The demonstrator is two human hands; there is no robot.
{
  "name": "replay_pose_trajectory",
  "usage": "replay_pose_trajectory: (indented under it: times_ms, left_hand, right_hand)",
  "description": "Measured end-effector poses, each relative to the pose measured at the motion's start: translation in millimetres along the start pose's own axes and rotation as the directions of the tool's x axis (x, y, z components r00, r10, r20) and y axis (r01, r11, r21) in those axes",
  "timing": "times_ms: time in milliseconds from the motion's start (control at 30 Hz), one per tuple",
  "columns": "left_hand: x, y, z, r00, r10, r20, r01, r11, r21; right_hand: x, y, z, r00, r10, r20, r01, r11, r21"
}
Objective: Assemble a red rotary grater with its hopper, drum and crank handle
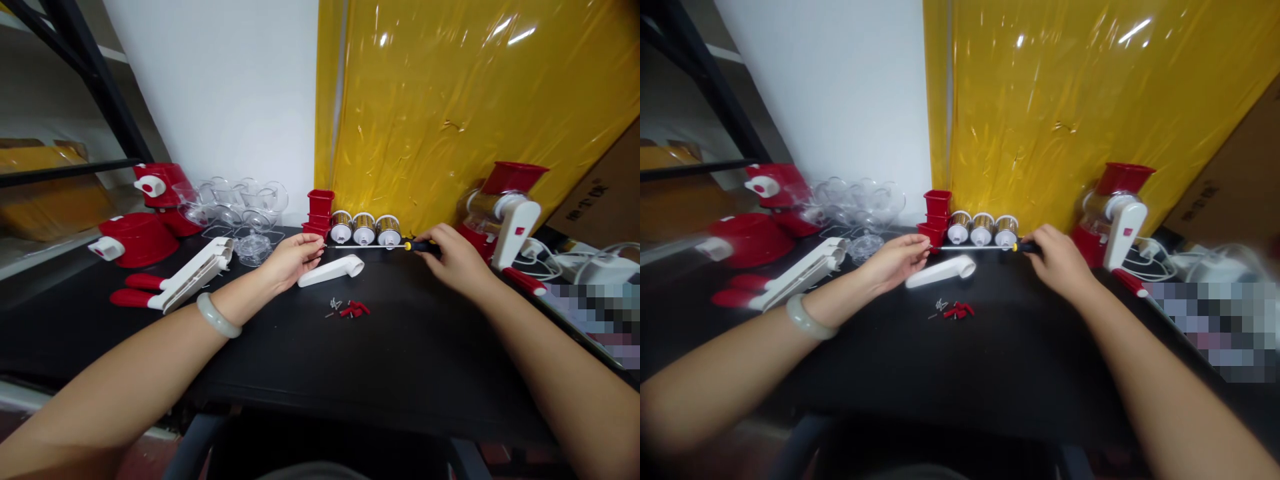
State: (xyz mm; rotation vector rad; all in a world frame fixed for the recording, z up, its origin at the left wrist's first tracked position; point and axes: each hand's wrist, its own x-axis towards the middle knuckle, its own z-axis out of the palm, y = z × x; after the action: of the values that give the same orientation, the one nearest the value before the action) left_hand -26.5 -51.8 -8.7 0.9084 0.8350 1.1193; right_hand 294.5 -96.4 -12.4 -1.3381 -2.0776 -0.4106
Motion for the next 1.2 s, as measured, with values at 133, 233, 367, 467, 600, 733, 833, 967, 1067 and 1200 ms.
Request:
replay_pose_trajectory:
  times_ms: [133,233,367,467,600,733,833,967,1067,1200]
  left_hand:
    - [-0.8,0.5,0.3,1.000,0.010,-0.013,-0.010,1.000,0.016]
    - [-1.1,0.5,0.8,1.000,0.015,-0.015,-0.015,1.000,0.023]
    - [-1.4,0.2,0.9,1.000,0.014,-0.015,-0.014,1.000,0.024]
    - [-1.5,0.0,0.8,1.000,0.019,-0.014,-0.019,1.000,0.020]
    - [-1.5,0.4,1.0,1.000,0.026,-0.015,-0.026,1.000,0.017]
    - [-2.0,0.9,1.7,0.999,0.026,-0.024,-0.026,1.000,0.016]
    - [-2.4,0.6,2.0,1.000,0.025,-0.016,-0.024,1.000,0.019]
    - [-2.3,-0.3,1.8,1.000,0.018,-0.001,-0.018,1.000,0.011]
    - [-2.3,-0.8,1.9,0.999,0.029,0.020,-0.028,1.000,-0.006]
    - [-3.4,-0.4,3.2,0.999,0.020,0.031,-0.020,1.000,-0.014]
  right_hand:
    - [-0.2,-0.6,0.5,1.000,0.001,0.001,-0.001,1.000,0.008]
    - [-0.1,-1.1,0.2,1.000,0.006,0.003,-0.006,1.000,0.007]
    - [0.4,-1.8,-0.6,1.000,0.005,-0.004,-0.004,1.000,0.020]
    - [0.5,-1.7,-0.5,1.000,0.001,-0.008,-0.001,1.000,0.022]
    - [0.1,-1.4,-0.6,1.000,0.009,-0.010,-0.009,1.000,0.017]
    - [0.3,-2.4,-1.0,1.000,0.006,-0.010,-0.006,1.000,0.024]
    - [0.5,-2.9,-0.9,1.000,0.001,-0.007,-0.001,1.000,0.031]
    - [0.1,-2.3,-0.6,1.000,0.006,-0.007,-0.006,1.000,0.025]
    - [-0.1,-1.6,-0.9,1.000,0.006,-0.006,-0.006,1.000,0.018]
    - [0.0,-1.4,-1.5,1.000,0.007,-0.007,-0.007,1.000,0.014]
